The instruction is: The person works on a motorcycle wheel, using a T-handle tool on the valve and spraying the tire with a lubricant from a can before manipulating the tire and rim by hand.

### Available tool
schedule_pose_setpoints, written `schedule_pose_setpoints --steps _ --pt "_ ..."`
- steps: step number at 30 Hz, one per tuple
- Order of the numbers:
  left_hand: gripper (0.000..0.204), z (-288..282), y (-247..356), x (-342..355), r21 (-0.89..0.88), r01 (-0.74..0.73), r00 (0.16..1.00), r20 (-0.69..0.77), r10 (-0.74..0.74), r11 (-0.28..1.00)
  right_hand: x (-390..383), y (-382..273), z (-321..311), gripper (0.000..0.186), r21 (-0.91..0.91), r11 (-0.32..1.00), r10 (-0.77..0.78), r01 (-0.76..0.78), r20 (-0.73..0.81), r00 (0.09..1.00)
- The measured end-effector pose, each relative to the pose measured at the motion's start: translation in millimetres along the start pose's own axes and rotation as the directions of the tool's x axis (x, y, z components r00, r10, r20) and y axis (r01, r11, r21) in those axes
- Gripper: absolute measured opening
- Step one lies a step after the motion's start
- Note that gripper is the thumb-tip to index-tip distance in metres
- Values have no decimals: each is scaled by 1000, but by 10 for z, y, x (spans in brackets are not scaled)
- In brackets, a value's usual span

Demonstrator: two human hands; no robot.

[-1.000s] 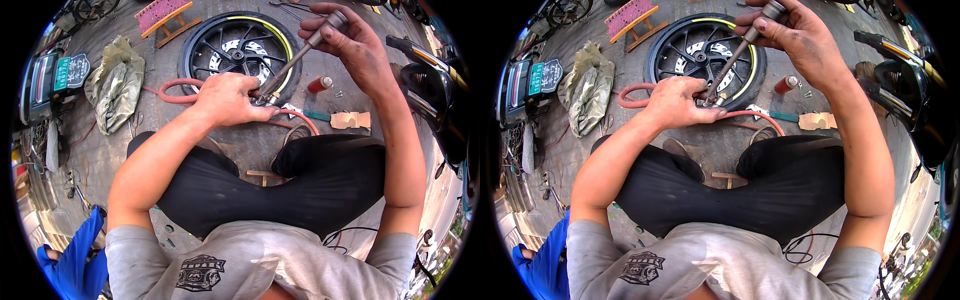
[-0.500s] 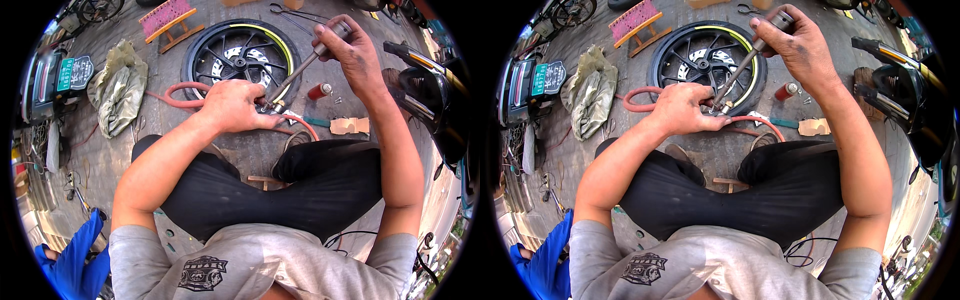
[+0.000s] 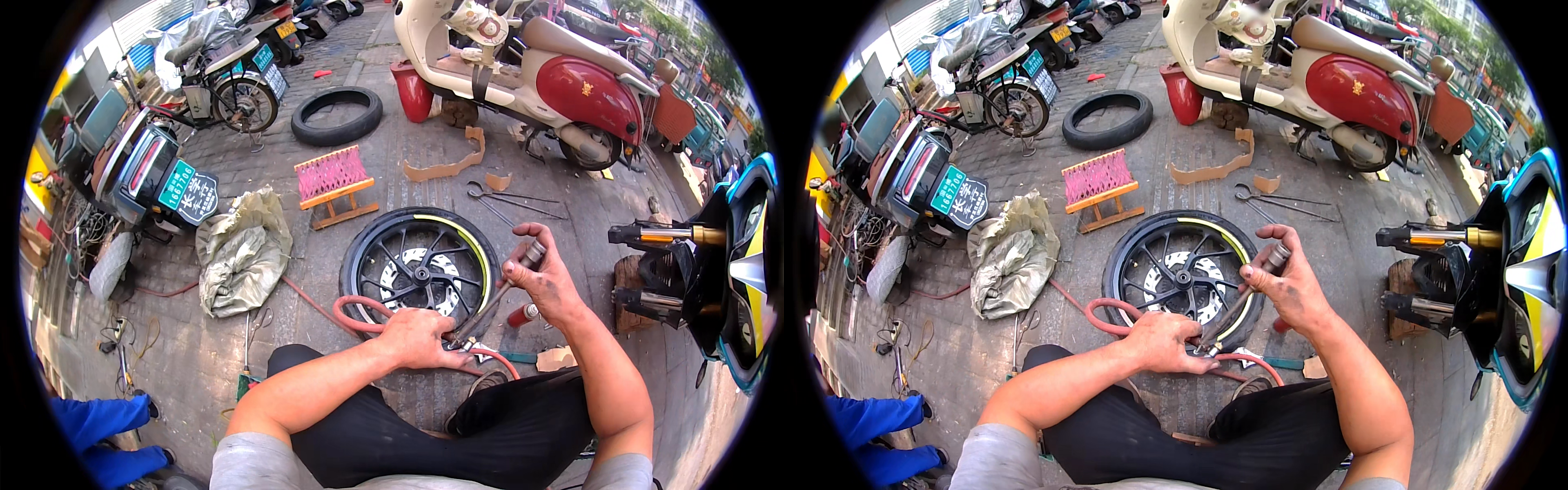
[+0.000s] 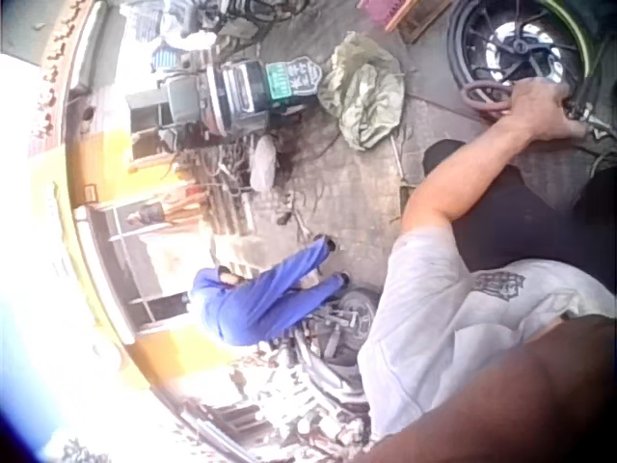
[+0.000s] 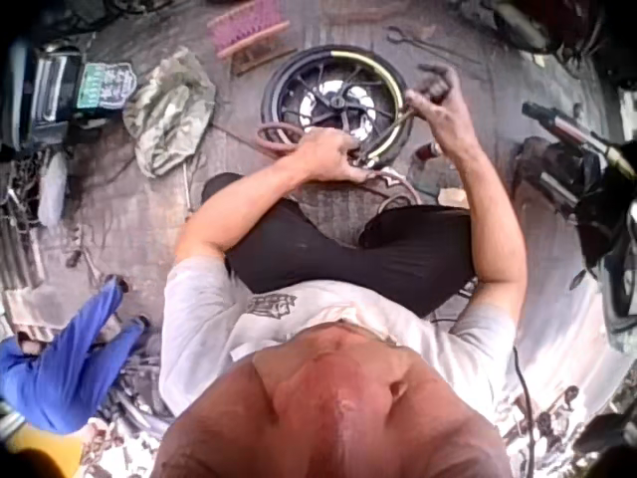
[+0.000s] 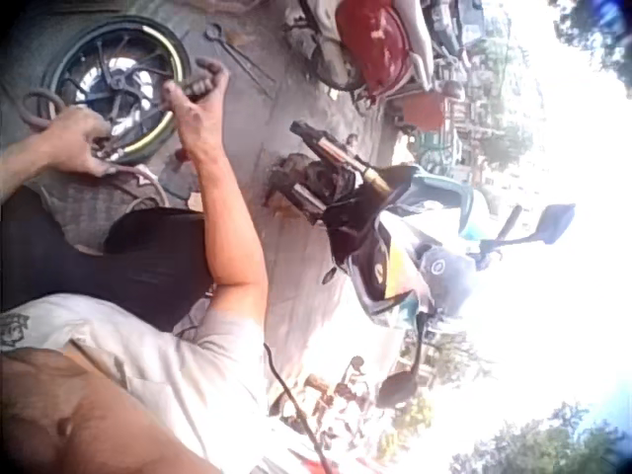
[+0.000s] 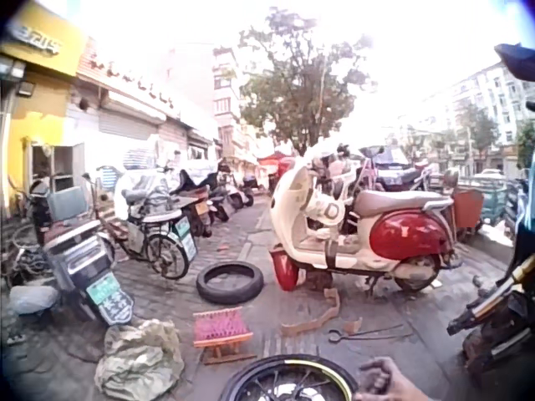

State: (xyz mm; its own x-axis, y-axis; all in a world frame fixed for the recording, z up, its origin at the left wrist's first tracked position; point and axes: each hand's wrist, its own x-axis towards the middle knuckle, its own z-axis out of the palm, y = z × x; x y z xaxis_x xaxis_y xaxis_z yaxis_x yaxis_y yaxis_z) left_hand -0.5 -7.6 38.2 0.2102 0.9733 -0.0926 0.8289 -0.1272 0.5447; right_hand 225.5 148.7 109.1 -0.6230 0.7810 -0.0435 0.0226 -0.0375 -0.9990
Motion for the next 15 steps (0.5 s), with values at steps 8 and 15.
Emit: schedule_pose_setpoints --steps 8,15 --pt "74 33 36 -24 -50 -12 1000 8 12 999 -111 31 -121 32 220 974 36 -53 80 996" --pt "73 -66 75 -128 -49 -1 1000 23 3 999 -104 42 69 41 244 970 21 -13 -27 999"
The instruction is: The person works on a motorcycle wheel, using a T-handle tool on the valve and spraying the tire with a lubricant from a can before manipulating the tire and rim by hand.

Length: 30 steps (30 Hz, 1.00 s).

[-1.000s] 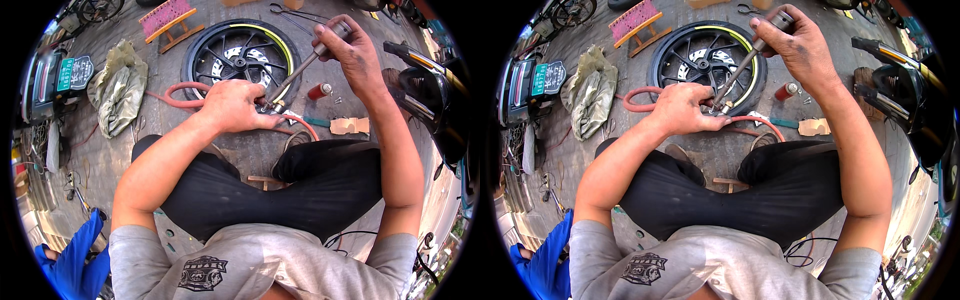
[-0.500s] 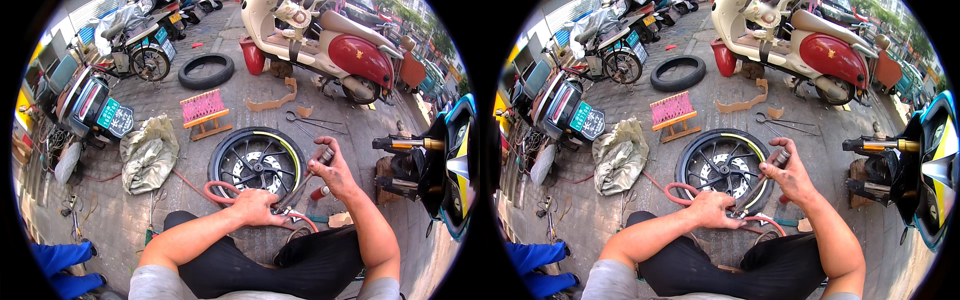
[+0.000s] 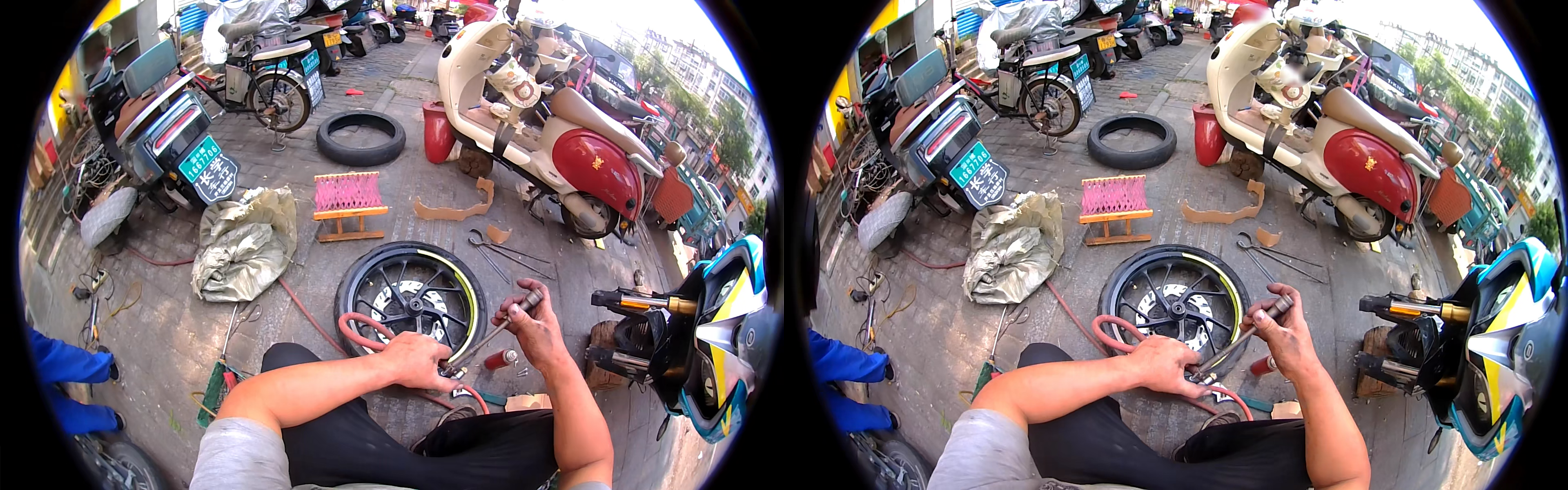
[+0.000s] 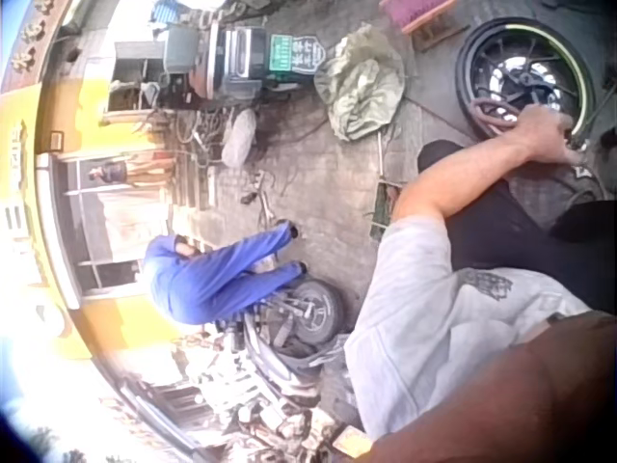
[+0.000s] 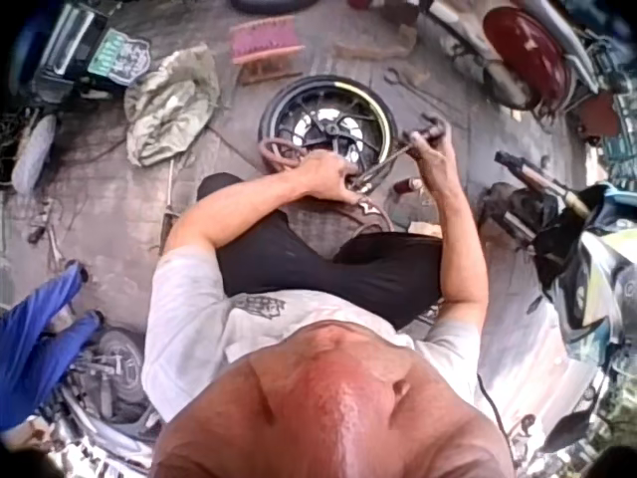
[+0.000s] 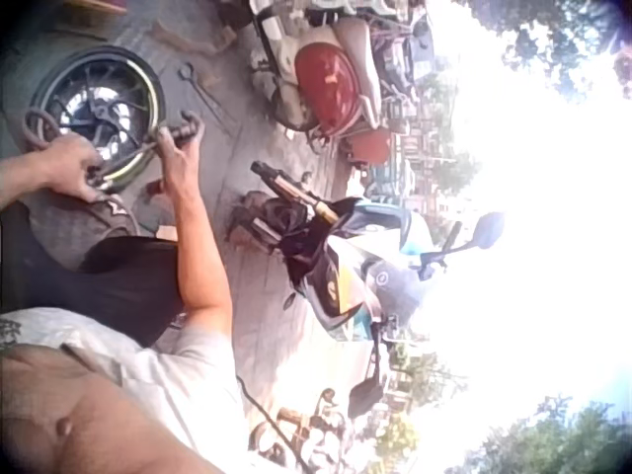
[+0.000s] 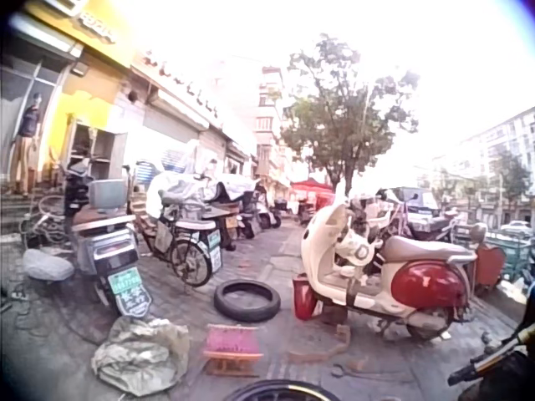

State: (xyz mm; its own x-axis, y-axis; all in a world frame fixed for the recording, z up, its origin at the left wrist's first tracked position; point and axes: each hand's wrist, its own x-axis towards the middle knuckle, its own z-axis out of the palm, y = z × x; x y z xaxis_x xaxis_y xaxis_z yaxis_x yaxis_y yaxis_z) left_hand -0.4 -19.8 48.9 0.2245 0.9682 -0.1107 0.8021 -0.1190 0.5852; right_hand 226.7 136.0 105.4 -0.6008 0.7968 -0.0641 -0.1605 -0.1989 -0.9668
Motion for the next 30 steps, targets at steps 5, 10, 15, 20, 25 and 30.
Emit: schedule_pose_setpoints --steps 5,10,15,20,25,30 --pt "71 -90 -50 -37 -7 4 999 34 -3 1000 -204 -284 -11 46 -184 978 -75 102 147 986" --pt "67 -50 -68 -110 69 -36 993 115 27 997 -328 -740 -52 25 -894 150 60 423 436 898" --pt "64 -14 -66 -130 159 -100 984 164 74 982 -521 -770 94 25 -586 -338 279 737 685 673" --pt "64 1 -49 -129 223 -162 978 168 126 961 -487 -680 64 34 -987 -59 659 151 75 748" --pt "62 19 -265 -52 167 -134 981 159 107 977 -574 -566 179 28 -739 -222 269 636 581 769" --pt "63 56 -194 -129 216 -178 979 134 151 960 -602 -642 176 23 -659 -288 419 695 566 710"
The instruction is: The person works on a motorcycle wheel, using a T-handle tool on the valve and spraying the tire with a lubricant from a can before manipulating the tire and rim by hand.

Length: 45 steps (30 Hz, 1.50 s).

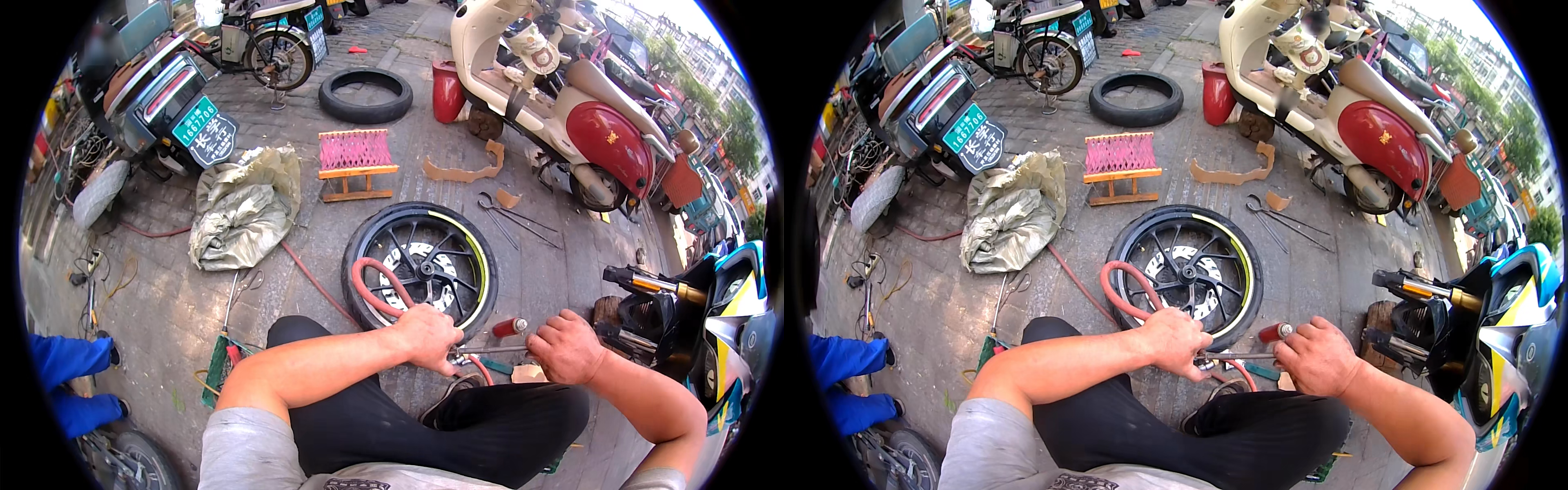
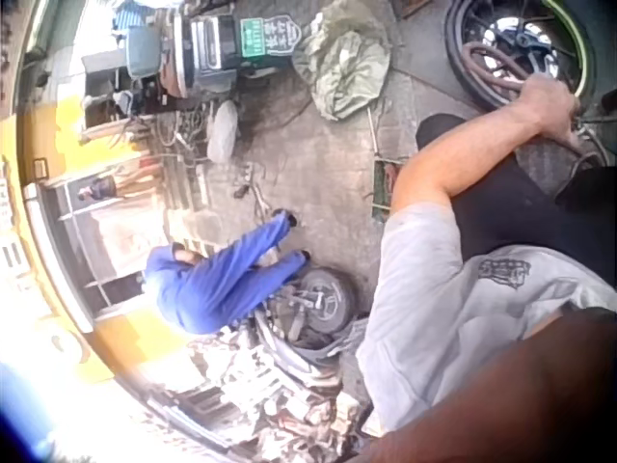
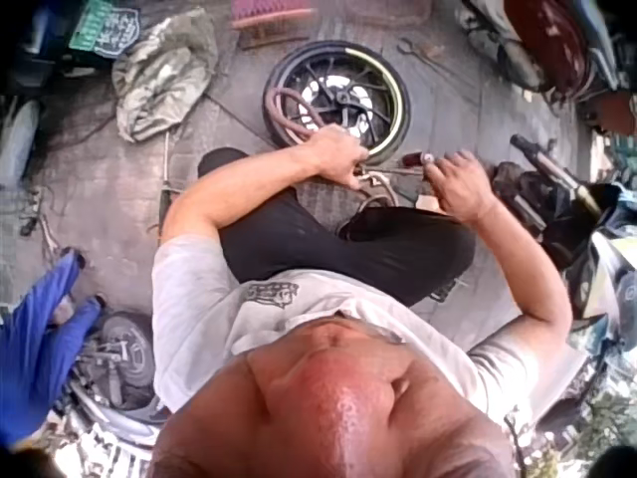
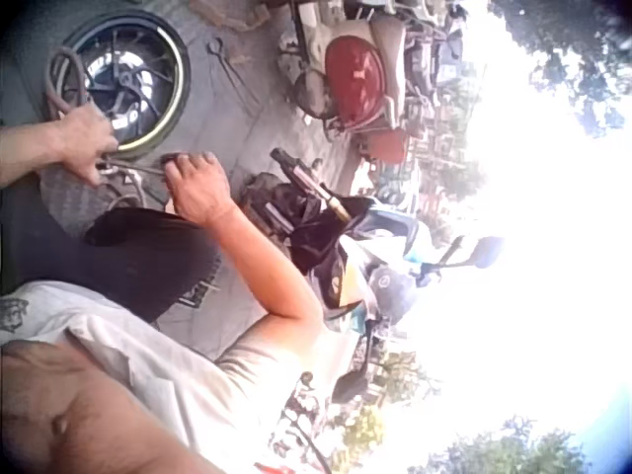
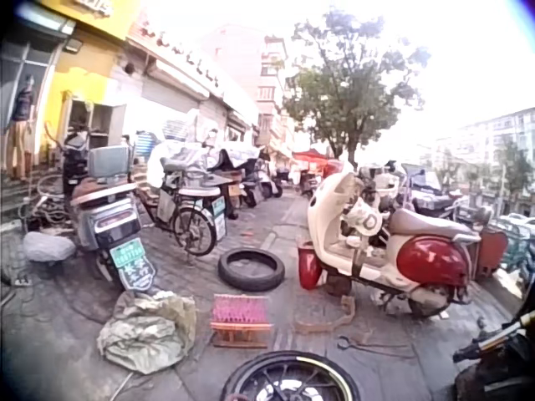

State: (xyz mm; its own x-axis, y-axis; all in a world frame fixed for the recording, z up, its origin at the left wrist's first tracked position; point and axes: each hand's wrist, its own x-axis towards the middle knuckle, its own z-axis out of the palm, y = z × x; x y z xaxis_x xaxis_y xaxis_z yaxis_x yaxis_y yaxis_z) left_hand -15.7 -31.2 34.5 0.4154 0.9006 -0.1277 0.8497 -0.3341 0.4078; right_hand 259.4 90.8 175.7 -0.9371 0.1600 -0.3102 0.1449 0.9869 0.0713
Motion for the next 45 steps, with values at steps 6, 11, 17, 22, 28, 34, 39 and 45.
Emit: schedule_pose_setpoints --steps 6,11,17,22,28,34,39,45 --pt "59 -45 56 -24 39 -30 996 81 27 999 11 -109 203 37 515 588 342 -624 540 769" --pt "58 -99 48 -6 21 5 1000 -17 -5 1000 -169 -53 100 31 -34 999 -43 38 -166 985" --pt "56 9 150 -5 92 -86 996 -3 87 992 -132 -141 273 39 475 677 328 -563 490 808" --pt "57 -15 86 -100 53 1 1000 13 -1 999 -194 -290 190 36 130 980 148 -149 22 989" --pt "58 -44 153 -99 80 -25 998 -53 29 996 -200 -186 90 27 106 991 77 -81 49 996" --pt "60 8 175 -107 130 -61 998 8 60 990 -98 -252 289 26 539 589 308 -602 540 784" --pt "61 -70 138 -126 50 1 999 -46 1 999 -200 -236 -12 30 -188 978 -111 88 -116 987" --pt "59 -14 113 -78 105 -90 993 -66 98 990 -115 -228 231 25 494 725 293 -480 409 864"
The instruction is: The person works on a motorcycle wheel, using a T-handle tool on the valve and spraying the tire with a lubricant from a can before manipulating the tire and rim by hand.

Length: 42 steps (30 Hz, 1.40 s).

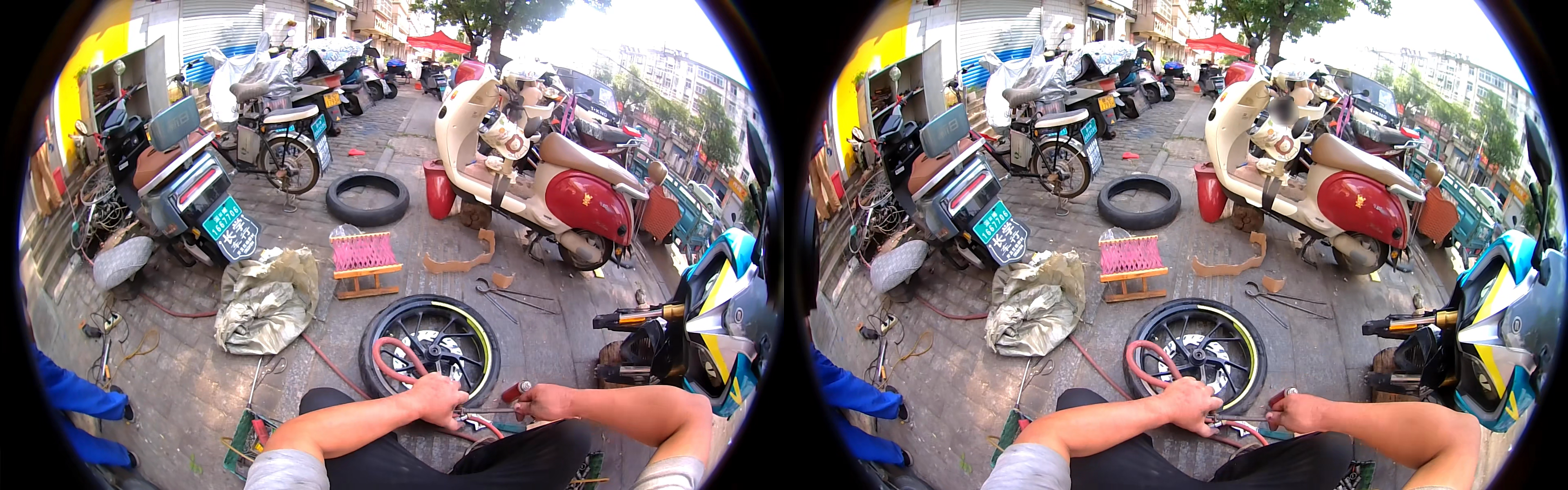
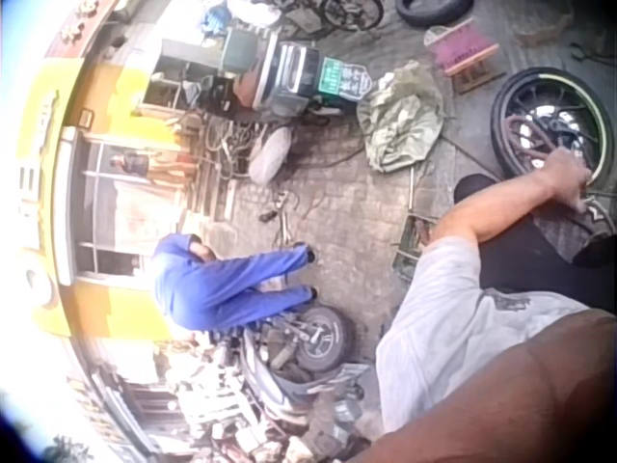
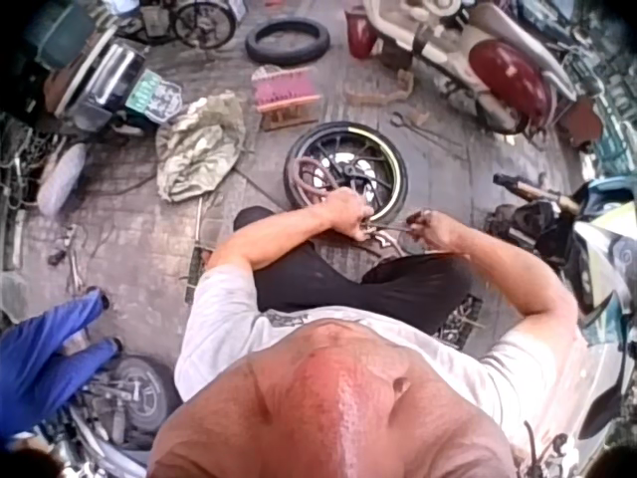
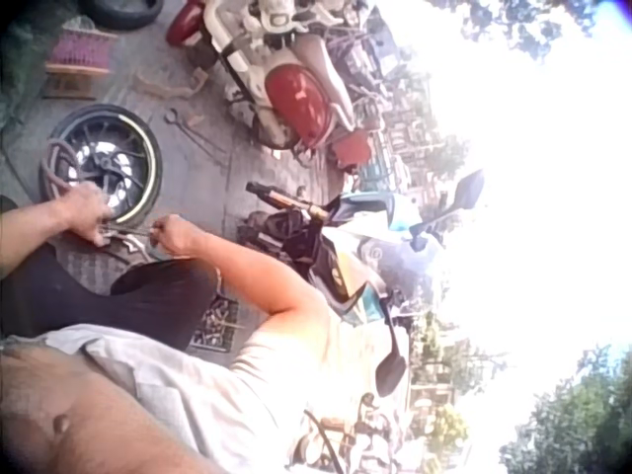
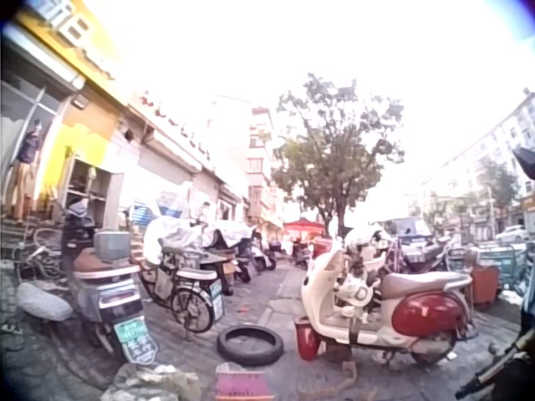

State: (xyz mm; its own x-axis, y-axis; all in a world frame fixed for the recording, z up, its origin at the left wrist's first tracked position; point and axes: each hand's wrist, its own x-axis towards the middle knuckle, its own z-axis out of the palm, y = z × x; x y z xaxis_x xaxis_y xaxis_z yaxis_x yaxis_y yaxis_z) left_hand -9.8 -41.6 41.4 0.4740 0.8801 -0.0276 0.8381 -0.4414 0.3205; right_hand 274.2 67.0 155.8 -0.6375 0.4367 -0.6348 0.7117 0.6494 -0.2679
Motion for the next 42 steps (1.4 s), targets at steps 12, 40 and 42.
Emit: schedule_pose_setpoints --steps 12,40,42 --pt "57 -30 -2 -78 -45 83 996 -25 -84 995 -154 -250 -182 29 -628 756 -323 186 -110 940" --pt "56 62 -24 41 -24 24 991 -127 -27 999 -176 -122 -266 28 -763 585 -566 275 -142 812" --pt "58 41 -68 51 -37 4 987 -158 -9 999 -119 -108 -435 31 -911 330 -725 246 -78 685"
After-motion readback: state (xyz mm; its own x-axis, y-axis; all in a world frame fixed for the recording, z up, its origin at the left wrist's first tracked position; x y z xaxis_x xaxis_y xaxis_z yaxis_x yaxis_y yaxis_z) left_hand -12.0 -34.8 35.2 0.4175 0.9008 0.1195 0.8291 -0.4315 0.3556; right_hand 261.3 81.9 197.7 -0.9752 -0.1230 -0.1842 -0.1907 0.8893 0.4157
